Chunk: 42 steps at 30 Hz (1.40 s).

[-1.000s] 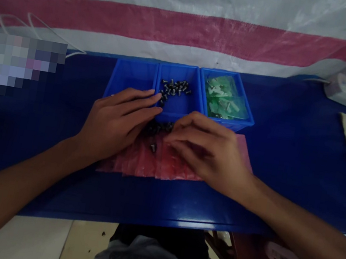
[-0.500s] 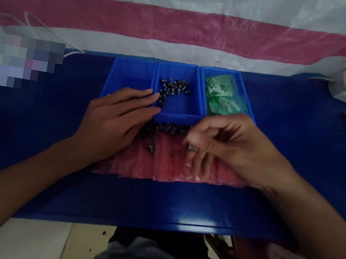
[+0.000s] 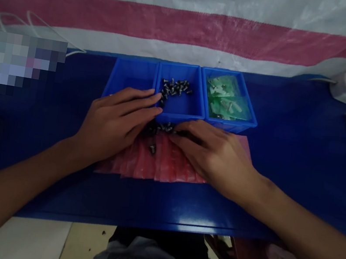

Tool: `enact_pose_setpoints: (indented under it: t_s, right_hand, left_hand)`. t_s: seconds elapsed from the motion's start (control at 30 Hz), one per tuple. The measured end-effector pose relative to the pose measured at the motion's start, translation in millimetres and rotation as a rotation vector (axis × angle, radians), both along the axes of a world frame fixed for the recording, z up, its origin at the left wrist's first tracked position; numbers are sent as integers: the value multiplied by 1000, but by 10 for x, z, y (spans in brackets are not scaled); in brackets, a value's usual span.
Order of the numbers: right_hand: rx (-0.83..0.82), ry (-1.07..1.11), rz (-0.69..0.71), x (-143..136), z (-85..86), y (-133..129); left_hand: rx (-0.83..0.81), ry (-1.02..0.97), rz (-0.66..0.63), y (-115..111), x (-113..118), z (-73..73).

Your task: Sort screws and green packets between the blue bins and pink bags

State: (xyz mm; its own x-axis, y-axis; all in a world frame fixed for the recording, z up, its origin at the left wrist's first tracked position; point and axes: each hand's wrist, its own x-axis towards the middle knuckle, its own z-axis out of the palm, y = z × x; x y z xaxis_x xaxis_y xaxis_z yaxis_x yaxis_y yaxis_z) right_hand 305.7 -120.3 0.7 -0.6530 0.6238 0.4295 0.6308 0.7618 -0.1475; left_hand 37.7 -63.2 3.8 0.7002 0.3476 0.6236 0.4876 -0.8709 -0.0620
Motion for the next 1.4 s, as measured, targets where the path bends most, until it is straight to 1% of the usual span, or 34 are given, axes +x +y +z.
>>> enact_pose_setpoints:
  t_s: [0.17,0.27,0.33,0.47,0.53,0.57,0.7,0.8,0.87,0.9,0.97,1.07,1.17,1.2,1.27,1.33,1.4]
  right_hand:
    - [61,-27,-8,-34,-45,14]
    - [123,-59,-15,-30,-43,21]
    - [149,-78,-16,-23,-44,28]
    - [163,-102,-12,-14,-59,34]
    - [140,-59,-21,-16,-65,24]
    - [102,3,-28,-17,-61,15]
    - [-186,403,-21,-22,34,-25]
    - [-411,602,49,-13,151,-32]
    - [-616,727,107,-2,206,-22]
    - [-715,775,129,3,222,-14]
    - [-855,828,155,9,232,3]
    - [-1050,883,151,8,219,18]
    - [-1241,920,119,8,201,26]
    - [-1271,934,98,9,197,30]
    - [-1259,992,50,11,194,42]
    - [-1182,1094,45,11,202,53]
    - [-1078,1205,73,12,218,55]
  left_hand:
    - [-18,-40,1,18,-8,-35]
    - [18,-11,-33,35,-16,-27]
    - [49,-2,-22,37,-14,-11]
    - [78,10,-12,21,3,19]
    - [79,12,-10,13,10,25]
    - [77,13,-9,11,14,26]
    - [75,11,-10,10,21,25]
    - [77,18,-9,12,16,22]
    - [68,21,-9,13,10,20]
    - [61,19,-9,13,8,19]
    - [47,10,-8,12,8,17]
    - [36,2,-4,9,15,14]
    - [36,0,-6,8,17,13]
    - [36,1,-7,8,15,14]
    - [36,3,-6,9,10,16]
    - [40,6,-3,9,6,18]
    - [49,13,5,6,5,18]
